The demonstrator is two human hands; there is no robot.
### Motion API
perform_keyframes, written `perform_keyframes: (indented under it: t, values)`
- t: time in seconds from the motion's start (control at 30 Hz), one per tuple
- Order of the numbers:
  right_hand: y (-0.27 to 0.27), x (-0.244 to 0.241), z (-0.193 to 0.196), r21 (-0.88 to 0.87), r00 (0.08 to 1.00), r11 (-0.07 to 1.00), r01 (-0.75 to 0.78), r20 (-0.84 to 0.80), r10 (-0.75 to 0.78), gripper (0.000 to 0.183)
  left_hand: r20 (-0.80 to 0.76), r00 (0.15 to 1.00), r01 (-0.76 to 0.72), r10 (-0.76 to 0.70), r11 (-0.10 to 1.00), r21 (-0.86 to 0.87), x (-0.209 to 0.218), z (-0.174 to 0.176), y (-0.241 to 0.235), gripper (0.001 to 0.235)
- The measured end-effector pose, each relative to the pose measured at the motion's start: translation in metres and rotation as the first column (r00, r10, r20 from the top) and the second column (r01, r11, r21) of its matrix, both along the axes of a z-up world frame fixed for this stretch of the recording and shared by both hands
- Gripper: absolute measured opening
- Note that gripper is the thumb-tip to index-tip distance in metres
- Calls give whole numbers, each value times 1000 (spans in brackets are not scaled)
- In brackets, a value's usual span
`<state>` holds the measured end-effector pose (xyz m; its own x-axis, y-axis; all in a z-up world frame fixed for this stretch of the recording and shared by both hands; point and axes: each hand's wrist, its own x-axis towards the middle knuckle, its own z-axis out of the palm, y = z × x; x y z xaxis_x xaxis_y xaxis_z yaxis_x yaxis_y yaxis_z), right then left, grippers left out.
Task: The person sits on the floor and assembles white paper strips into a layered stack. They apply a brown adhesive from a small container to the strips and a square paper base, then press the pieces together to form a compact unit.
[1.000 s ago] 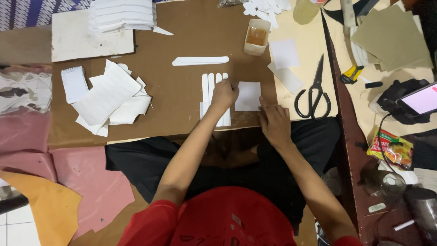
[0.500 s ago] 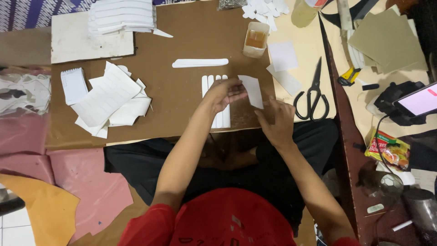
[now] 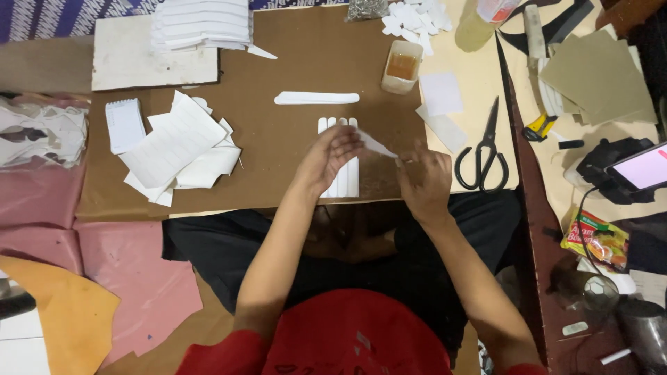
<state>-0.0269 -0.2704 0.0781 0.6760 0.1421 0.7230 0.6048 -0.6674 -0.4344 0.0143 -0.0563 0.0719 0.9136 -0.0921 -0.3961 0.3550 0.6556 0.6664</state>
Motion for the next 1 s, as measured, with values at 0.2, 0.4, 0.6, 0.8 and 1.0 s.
perform_keyframes:
  t: [0.2, 0.4, 0.6, 0.8, 1.0]
  values:
    - [26, -2, 39, 344, 965, 938, -52, -224, 135, 64, 305, 952, -142, 21, 913, 382, -32, -20, 23, 42]
    - [47, 5, 41, 554, 874, 826, -100, -348, 339, 65, 303, 953, -152, -3, 861, 485, -28, -37, 37, 43]
    - [58, 12, 37, 579, 831, 810, 96, -494, 254, 56, 183, 977, -191, 109, 828, 527, -26, -31, 42, 38]
    - [64, 27, -24, 505, 658, 796, 333, -730, 187, 59, 201, 973, -229, 115, 619, 751, -19, -66, 52, 28]
    - [73, 27, -29, 392, 490, 824, 409, -856, 164, 71, 96, 994, -112, 58, 461, 880, -16, -58, 54, 25]
